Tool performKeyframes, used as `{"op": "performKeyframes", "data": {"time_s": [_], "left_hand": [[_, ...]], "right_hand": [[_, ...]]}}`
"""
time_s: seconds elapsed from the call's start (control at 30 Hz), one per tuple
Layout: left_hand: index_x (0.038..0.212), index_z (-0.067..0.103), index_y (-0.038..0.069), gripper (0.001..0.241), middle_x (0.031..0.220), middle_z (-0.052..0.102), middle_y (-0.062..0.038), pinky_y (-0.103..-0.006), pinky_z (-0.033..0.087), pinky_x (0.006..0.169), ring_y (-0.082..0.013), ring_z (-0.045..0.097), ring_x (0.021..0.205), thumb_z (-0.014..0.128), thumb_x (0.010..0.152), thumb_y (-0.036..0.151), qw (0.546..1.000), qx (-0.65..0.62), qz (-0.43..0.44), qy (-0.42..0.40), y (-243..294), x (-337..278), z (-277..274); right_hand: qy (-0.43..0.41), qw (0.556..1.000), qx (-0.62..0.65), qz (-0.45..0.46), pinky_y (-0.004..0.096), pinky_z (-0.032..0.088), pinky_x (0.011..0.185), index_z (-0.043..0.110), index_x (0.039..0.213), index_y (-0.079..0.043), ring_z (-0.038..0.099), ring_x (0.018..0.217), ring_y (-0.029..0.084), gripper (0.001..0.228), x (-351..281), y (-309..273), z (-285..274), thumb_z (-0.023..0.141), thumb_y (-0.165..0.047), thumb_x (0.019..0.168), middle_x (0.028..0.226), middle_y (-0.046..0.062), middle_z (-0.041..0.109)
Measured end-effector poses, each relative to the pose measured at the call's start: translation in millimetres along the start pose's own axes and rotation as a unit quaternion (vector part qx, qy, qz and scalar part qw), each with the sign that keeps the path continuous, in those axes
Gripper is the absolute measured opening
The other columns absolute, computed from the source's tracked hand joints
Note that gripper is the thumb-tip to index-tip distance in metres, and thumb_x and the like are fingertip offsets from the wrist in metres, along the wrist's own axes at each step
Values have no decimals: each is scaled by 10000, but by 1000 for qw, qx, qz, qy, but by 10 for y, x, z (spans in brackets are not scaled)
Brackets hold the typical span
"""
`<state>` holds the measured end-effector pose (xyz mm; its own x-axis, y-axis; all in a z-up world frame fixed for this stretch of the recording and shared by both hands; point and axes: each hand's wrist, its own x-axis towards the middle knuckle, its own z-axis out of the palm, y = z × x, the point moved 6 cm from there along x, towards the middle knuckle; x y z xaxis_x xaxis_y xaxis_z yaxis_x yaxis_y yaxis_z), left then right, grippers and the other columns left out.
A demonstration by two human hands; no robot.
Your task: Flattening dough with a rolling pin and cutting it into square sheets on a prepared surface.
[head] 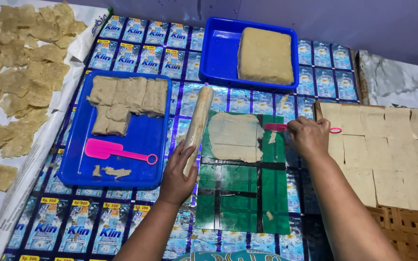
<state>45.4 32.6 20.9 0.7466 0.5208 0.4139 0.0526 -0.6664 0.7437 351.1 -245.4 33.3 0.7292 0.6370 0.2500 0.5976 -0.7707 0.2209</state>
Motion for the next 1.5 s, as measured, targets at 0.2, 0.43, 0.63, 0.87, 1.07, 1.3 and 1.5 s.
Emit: {"op": "performKeyframes", "data": {"time_s": [0.2, 0.43, 0.63, 0.87, 1.07, 1.3, 1.5], "left_hand": [[1355, 666, 228, 505, 1441, 572, -187, -505, 495, 1049, -418, 585, 1281, 674, 858, 139, 1000, 6, 0, 5, -14, -12, 9], [1354, 667, 225, 505, 1438, 571, -195, -503, 495, 1050, -425, 586, 1277, 668, 858, 131, 1000, 1, 5, 8, -21, -12, 8], [1355, 667, 229, 508, 1441, 571, -190, -498, 497, 1049, -417, 588, 1278, 674, 856, 136, 1000, 5, 10, 14, -16, -10, 0], [1355, 664, 223, 510, 1449, 564, -196, -507, 486, 1058, -418, 576, 1298, 668, 855, 125, 1000, -1, 3, 4, -46, -22, 12], [1364, 656, 222, 515, 1450, 561, -195, -509, 481, 1059, -415, 570, 1306, 663, 857, 128, 1000, -1, 6, 4, -59, -25, 14], [1367, 654, 208, 519, 1446, 559, -209, -515, 479, 1059, -427, 569, 1302, 662, 855, 122, 1000, -8, 11, 2, -57, -15, 7], [1361, 652, 215, 510, 1442, 562, -204, -513, 479, 1057, -428, 573, 1297, 649, 858, 129, 1000, -8, 5, 4, -38, -13, -2]], "right_hand": [[19, 1000, 11, -16, 374, 387, 1009, 672, 843, -384, 682, 950, 79, 81, 101, -104, -71, 637, -373, 915, 871, -169, 650], [4, 999, 23, -41, 398, 369, 1008, 630, 822, -360, 663, 946, 91, 68, 185, -280, -104, 633, -381, 887, 876, -148, 632], [-22, 997, 32, -63, 407, 382, 1015, 641, 874, -372, 649, 995, 82, 32, 258, -465, -42, 624, -399, 869, 926, -148, 629], [14, 994, 61, -90, 404, 369, 983, 635, 860, -351, 643, 935, 93, 39, 349, -747, -125, 662, -375, 846, 883, -138, 610], [31, 991, 80, -99, 409, 352, 968, 641, 838, -342, 638, 896, 106, 40, 452, -1099, -249, 679, -351, 842, 842, -126, 601], [-35, 993, 90, -62, 415, 403, 940, 661, 932, -356, 676, 925, 127, 73, 525, -1424, -215, 616, -412, 921, 883, -128, 624], [-150, 930, 301, 147, 563, 540, 844, 705, 1063, -149, 701, 1004, 439, 274, 100, -1155, -173, 632, -384, 942, 922, 186, 728]]}}
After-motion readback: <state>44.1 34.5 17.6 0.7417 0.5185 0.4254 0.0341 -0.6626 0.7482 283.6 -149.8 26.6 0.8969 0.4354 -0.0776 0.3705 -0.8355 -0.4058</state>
